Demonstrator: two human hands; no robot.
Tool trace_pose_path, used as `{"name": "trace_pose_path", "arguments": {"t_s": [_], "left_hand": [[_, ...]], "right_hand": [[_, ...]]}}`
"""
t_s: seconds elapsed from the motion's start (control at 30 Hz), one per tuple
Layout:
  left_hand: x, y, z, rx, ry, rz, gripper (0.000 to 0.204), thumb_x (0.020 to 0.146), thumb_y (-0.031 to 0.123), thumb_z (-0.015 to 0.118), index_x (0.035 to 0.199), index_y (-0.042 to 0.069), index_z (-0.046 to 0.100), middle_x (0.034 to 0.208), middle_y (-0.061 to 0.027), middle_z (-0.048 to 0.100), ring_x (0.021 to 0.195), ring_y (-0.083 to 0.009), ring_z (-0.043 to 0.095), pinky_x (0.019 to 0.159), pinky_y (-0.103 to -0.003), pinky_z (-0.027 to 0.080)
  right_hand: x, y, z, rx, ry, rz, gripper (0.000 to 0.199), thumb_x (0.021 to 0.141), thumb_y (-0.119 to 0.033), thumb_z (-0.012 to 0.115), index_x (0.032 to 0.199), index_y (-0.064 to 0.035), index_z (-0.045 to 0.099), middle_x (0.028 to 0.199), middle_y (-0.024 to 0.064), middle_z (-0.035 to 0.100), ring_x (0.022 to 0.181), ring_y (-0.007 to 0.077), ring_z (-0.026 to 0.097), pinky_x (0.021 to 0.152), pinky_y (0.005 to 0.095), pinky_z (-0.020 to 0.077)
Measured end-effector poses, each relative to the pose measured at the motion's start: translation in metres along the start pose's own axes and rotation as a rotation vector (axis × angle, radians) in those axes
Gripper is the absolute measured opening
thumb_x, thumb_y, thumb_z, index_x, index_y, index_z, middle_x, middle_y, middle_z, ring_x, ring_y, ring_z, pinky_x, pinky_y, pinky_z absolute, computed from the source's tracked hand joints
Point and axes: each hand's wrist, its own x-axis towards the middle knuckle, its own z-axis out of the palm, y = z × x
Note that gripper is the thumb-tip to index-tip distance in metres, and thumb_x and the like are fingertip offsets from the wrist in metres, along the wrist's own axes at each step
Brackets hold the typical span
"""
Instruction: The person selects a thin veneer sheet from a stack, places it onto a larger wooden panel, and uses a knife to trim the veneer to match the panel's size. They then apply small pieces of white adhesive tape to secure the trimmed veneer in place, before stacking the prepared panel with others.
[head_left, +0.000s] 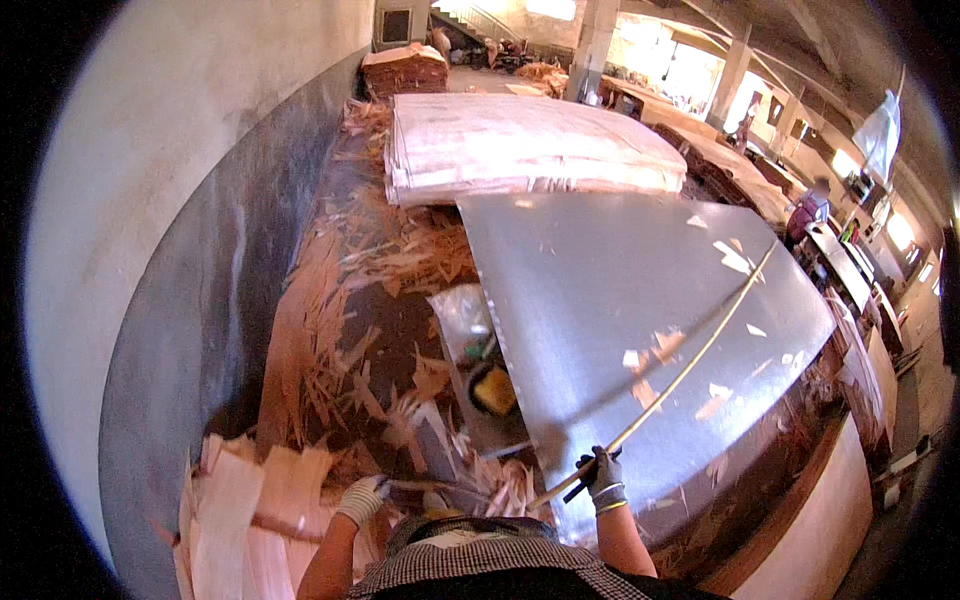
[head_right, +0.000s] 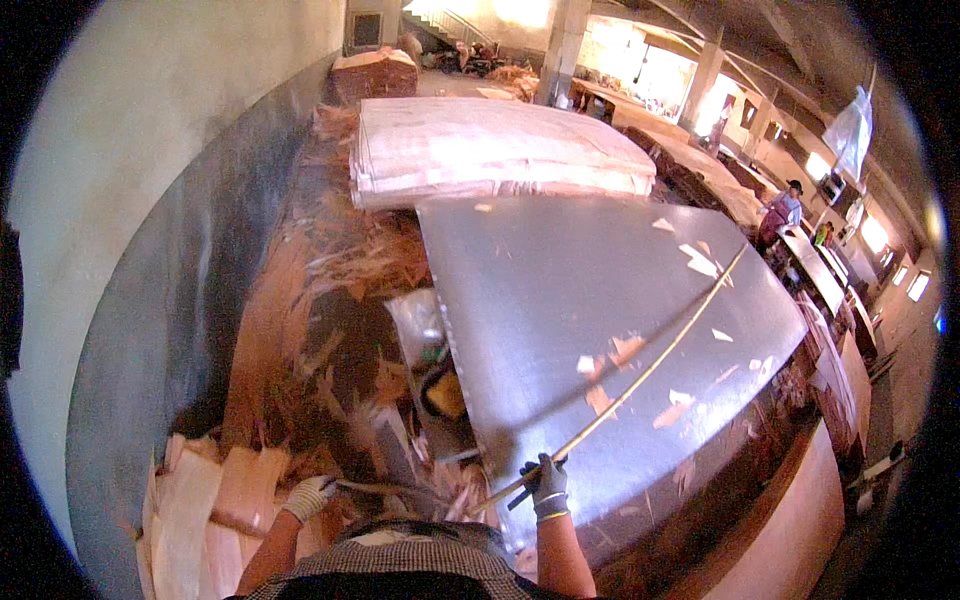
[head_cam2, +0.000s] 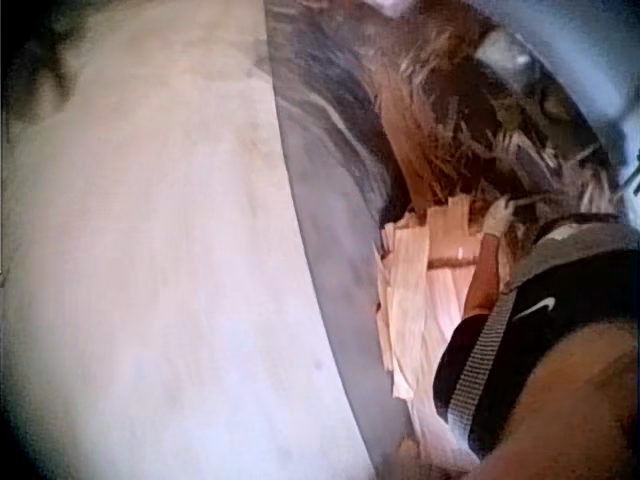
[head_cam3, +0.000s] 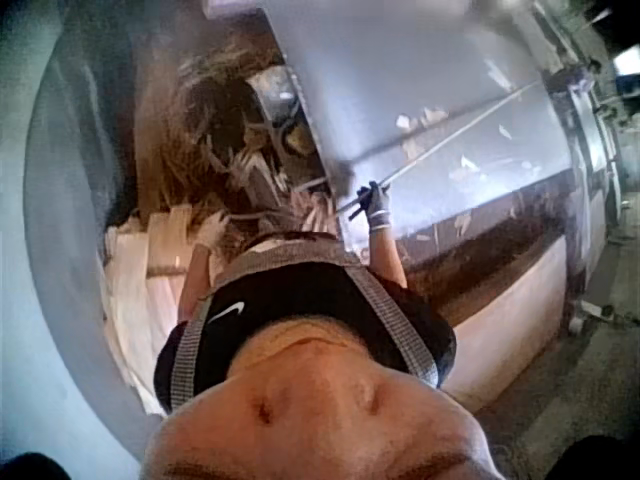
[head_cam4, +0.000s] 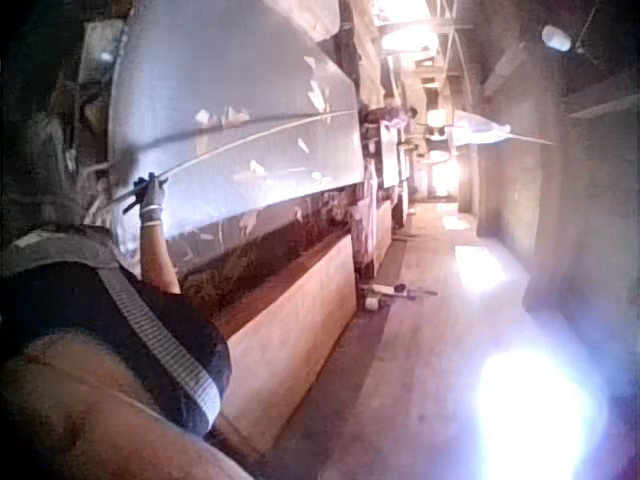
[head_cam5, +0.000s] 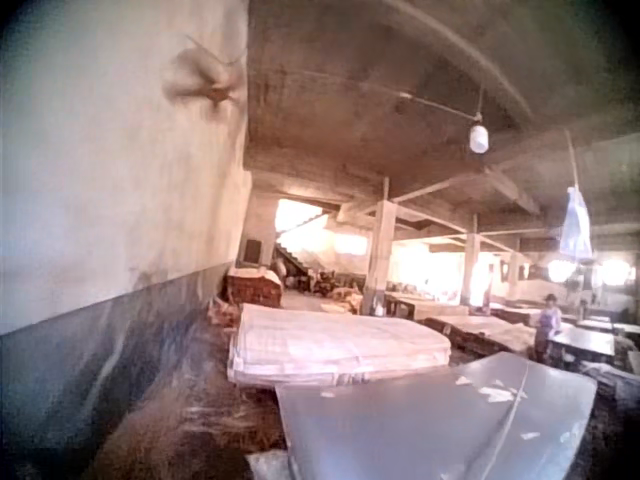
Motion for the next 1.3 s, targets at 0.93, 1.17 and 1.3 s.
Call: {"name": "trace_pose_path", "arguments": {"t_s": [0.93, 1.17, 1.3], "left_hand": [[0.453, -0.284, -0.358, -0.104, -0.131, -0.337, 0.041, 0.081, 0.041, 0.044, 0.105, 0.010, 0.057, 0.101, -0.0207, 0.058, 0.096, -0.0358, 0.055, 0.083, -0.041, 0.042], [0.683, -0.285, -0.519, 0.054, -0.123, -0.161, 0.042, 0.081, 0.040, 0.042, 0.106, 0.009, 0.056, 0.103, -0.0194, 0.057, 0.098, -0.0374, 0.053, 0.085, -0.043, 0.041], [0.794, -0.222, -0.650, 0.171, -0.108, 0.008, 0.045, 0.083, 0.040, 0.043, 0.115, 0.009, 0.051, 0.109, -0.0193, 0.054, 0.102, -0.0365, 0.050, 0.086, -0.041, 0.041]], "right_hand": [[0.372, -0.025, 0.723, 0.186, -0.111, -0.333, 0.019, 0.084, -0.027, 0.058, 0.078, -0.0102, 0.051, 0.049, -0.0026, 0.039, 0.039, 0.0106, 0.040, 0.036, 0.0248, 0.0326], [0.482, 0.026, 0.806, 0.102, 0.169, -0.257, 0.017, 0.080, -0.024, 0.063, 0.079, -0.0078, 0.057, 0.062, 0.0004, 0.053, 0.051, 0.0129, 0.051, 0.043, 0.0271, 0.0411], [0.488, 0.038, 0.916, 0.048, 0.043, -0.297, 0.011, 0.081, -0.017, 0.061, 0.080, -0.0073, 0.056, 0.060, 0.0002, 0.053, 0.046, 0.0126, 0.049, 0.041, 0.0257, 0.0411]]}}
